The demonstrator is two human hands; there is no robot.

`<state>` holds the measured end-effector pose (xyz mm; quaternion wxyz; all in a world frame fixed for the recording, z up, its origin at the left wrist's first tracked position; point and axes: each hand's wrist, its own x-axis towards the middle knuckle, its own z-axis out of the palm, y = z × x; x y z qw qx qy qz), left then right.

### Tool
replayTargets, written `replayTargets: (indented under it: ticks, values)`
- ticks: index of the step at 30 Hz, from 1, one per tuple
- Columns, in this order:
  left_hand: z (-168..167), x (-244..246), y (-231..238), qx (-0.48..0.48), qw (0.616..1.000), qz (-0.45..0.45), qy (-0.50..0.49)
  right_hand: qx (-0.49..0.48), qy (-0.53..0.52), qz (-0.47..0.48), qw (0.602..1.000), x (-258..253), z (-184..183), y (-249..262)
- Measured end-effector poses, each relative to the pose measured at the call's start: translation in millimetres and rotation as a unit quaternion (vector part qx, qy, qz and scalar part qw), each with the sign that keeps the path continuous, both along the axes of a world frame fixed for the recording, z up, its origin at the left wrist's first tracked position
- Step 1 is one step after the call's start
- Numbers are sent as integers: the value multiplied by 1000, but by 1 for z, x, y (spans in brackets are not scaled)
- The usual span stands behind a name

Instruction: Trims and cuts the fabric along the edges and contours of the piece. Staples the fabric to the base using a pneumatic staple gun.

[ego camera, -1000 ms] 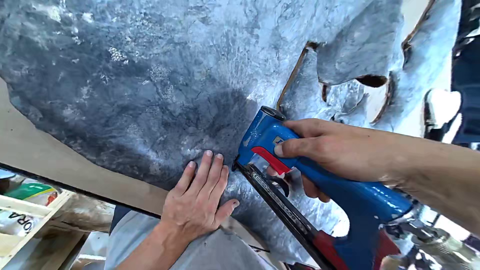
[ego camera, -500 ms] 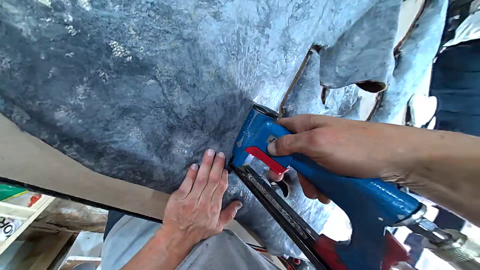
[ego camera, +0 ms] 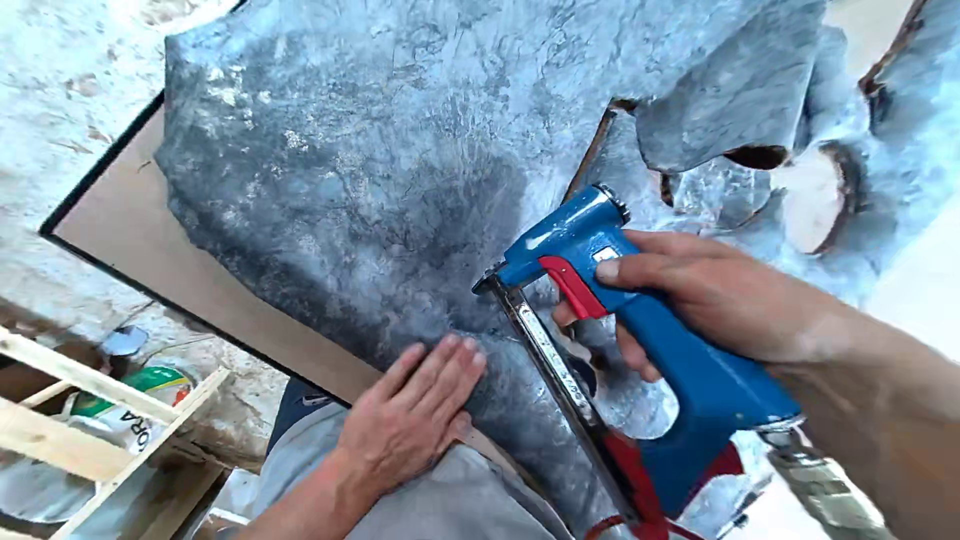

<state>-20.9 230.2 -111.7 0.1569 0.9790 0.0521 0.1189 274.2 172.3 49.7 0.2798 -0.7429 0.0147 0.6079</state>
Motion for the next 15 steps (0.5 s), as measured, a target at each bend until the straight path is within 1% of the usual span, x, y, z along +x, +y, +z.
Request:
replayTargets:
  ticks: [2, 3, 5, 7, 10, 13, 15]
  values:
    - [-2, -4, 8, 16, 998, 60, 25, 6, 0, 1, 1000, -6, -6, -9]
    - [-3, -4, 14, 19, 996, 76, 34, 7, 4, 2, 1000, -8, -8, -13]
    - [-4, -5, 21, 9, 996, 78, 44, -6, 9, -10, 1000, -15, -6, -15]
    - [-5, -2, 26, -5, 996, 74, 41, -36, 1, -15, 999, -26, 2, -4]
    - [-8, 1, 28, -13, 996, 76, 35, -69, -2, 40, 997, -30, 9, 20]
    - [-11, 2, 28, -28, 995, 88, 23, -120, 6, 106, 987, -24, 8, 49]
    - [-13, 2, 29, -43, 994, 97, 15, -158, 11, 122, 980, -26, 6, 65]
